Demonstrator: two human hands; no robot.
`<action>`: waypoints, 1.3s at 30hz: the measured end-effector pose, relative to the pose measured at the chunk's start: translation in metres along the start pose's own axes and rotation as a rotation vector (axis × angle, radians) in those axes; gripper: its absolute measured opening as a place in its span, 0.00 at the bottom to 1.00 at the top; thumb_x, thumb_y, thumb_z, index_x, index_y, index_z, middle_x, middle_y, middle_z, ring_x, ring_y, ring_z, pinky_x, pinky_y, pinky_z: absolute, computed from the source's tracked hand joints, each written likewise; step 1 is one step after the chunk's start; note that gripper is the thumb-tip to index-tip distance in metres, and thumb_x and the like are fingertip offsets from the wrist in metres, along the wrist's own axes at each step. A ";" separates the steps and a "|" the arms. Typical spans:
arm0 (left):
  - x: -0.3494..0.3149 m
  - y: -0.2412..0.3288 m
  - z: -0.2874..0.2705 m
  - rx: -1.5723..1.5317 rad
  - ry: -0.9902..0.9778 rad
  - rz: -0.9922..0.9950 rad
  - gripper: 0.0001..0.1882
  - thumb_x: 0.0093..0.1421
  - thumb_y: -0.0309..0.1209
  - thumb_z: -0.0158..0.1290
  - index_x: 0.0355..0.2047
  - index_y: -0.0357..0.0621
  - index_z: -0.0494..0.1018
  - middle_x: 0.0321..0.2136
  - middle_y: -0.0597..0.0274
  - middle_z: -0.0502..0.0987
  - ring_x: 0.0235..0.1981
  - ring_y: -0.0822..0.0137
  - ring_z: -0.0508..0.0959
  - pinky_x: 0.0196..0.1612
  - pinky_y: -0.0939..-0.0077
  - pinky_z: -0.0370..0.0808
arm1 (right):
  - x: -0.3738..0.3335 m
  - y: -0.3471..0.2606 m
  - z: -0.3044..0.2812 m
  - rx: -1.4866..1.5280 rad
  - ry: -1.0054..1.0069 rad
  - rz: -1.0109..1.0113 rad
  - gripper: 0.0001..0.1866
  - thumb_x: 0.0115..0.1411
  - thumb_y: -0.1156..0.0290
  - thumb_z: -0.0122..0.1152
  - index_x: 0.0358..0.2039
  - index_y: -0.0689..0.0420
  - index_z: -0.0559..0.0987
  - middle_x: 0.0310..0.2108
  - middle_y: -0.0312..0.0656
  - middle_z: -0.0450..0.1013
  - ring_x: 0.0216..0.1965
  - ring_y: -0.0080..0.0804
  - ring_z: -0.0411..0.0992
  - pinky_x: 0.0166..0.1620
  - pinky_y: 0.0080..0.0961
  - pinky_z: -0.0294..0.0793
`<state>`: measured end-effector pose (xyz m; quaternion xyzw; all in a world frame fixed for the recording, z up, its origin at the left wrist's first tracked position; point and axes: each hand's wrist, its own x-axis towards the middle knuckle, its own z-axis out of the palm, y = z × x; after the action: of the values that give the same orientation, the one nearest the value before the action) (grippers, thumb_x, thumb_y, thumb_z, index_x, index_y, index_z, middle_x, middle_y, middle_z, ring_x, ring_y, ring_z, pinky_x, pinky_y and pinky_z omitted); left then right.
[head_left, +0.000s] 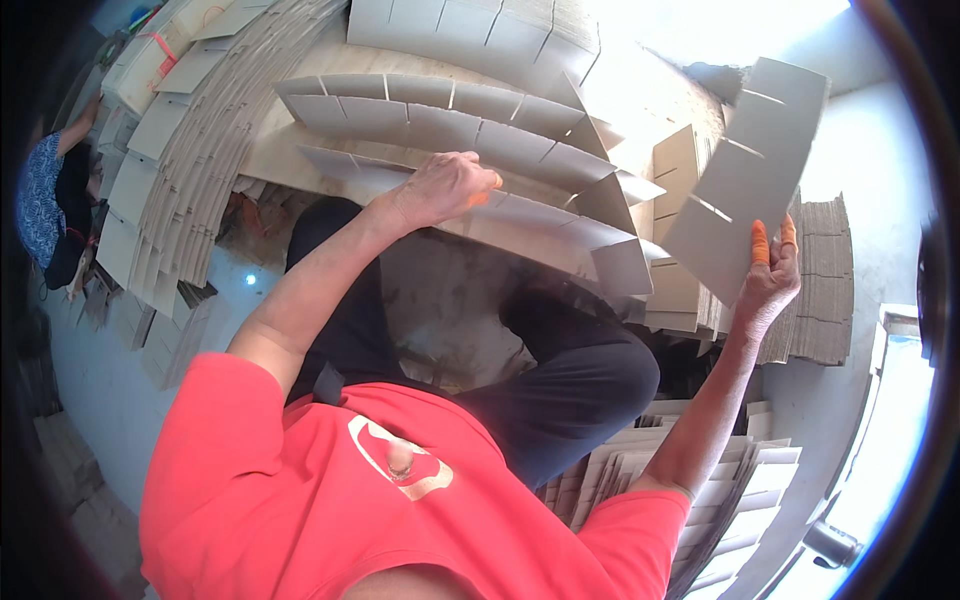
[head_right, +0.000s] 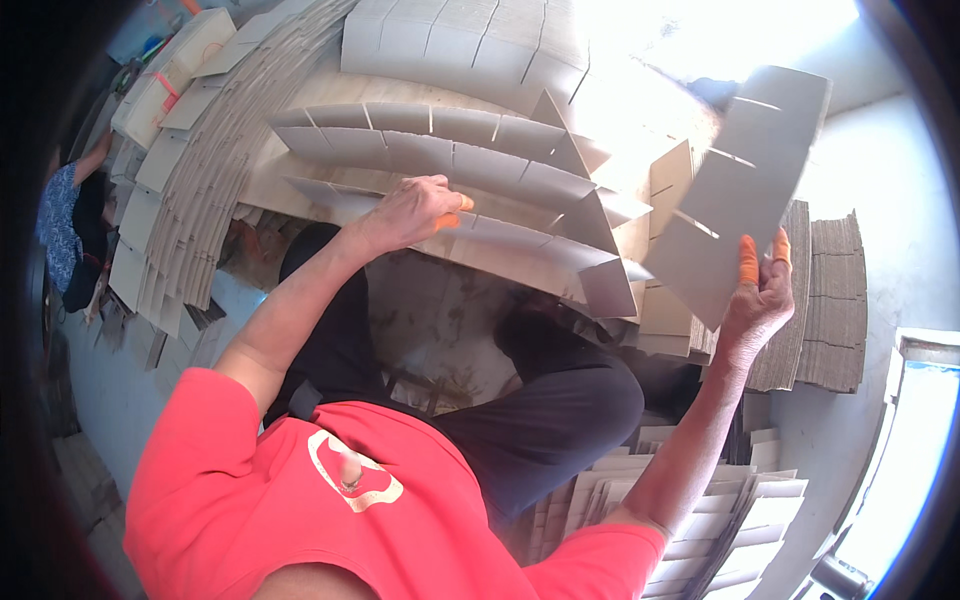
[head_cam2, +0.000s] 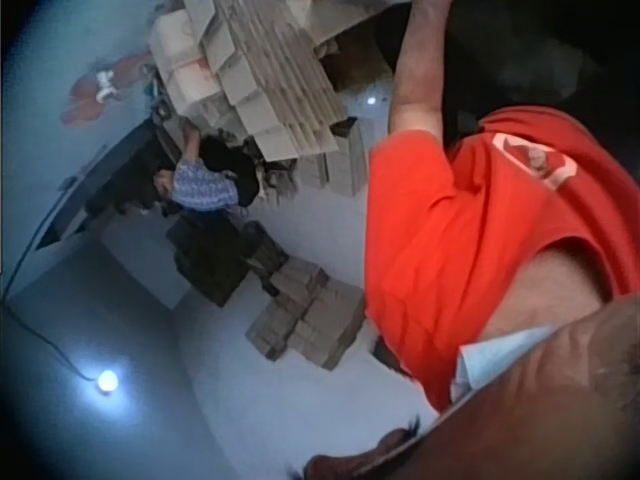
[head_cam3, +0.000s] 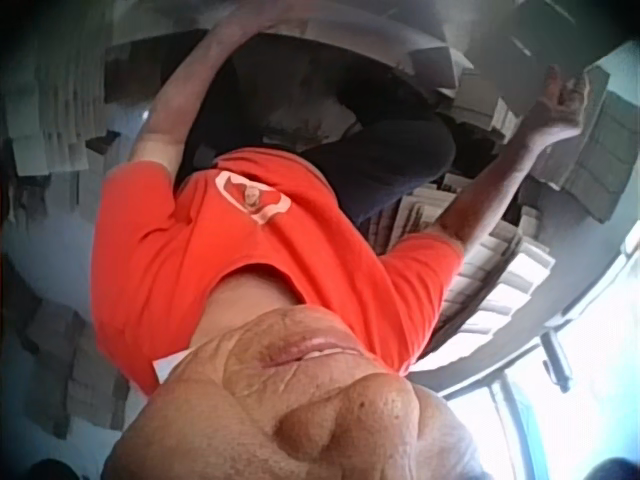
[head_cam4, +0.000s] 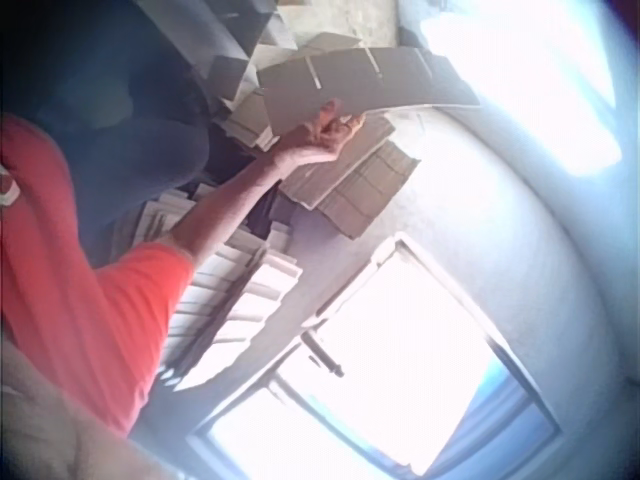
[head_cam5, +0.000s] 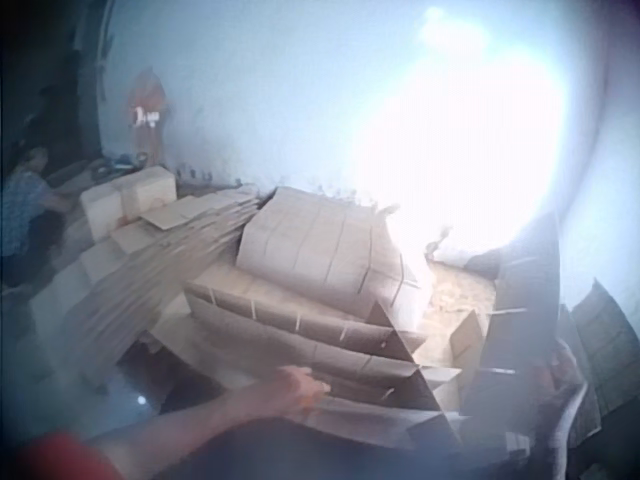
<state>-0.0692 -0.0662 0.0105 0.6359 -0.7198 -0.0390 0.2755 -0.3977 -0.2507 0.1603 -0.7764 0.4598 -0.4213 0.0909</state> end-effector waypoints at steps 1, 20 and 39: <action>0.001 0.004 -0.004 -0.035 0.036 0.018 0.08 0.50 0.28 0.58 0.32 0.41 0.77 0.20 0.60 0.75 0.26 0.62 0.73 0.31 0.67 0.72 | -0.001 -0.009 0.004 0.118 -0.050 -0.026 0.19 0.58 0.75 0.62 0.51 0.59 0.75 0.22 0.28 0.73 0.22 0.12 0.65 0.27 0.13 0.67; 0.004 0.014 -0.011 -0.079 -0.107 0.008 0.08 0.50 0.32 0.57 0.23 0.41 0.75 0.17 0.54 0.73 0.27 0.54 0.74 0.31 0.60 0.70 | -0.035 -0.040 0.050 0.213 -0.379 -0.117 0.20 0.55 0.77 0.64 0.50 0.61 0.76 0.21 0.31 0.68 0.22 0.13 0.59 0.26 0.11 0.62; 0.044 -0.005 -0.022 0.127 0.243 0.026 0.10 0.50 0.33 0.60 0.30 0.40 0.76 0.22 0.61 0.76 0.33 0.60 0.76 0.33 0.62 0.72 | -0.047 -0.034 0.068 0.222 -0.403 -0.134 0.22 0.53 0.78 0.65 0.51 0.60 0.76 0.22 0.34 0.73 0.21 0.12 0.60 0.26 0.12 0.65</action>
<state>-0.0562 -0.1023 0.0423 0.6426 -0.6905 0.0874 0.3203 -0.3365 -0.2108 0.1085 -0.8588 0.3308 -0.3110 0.2372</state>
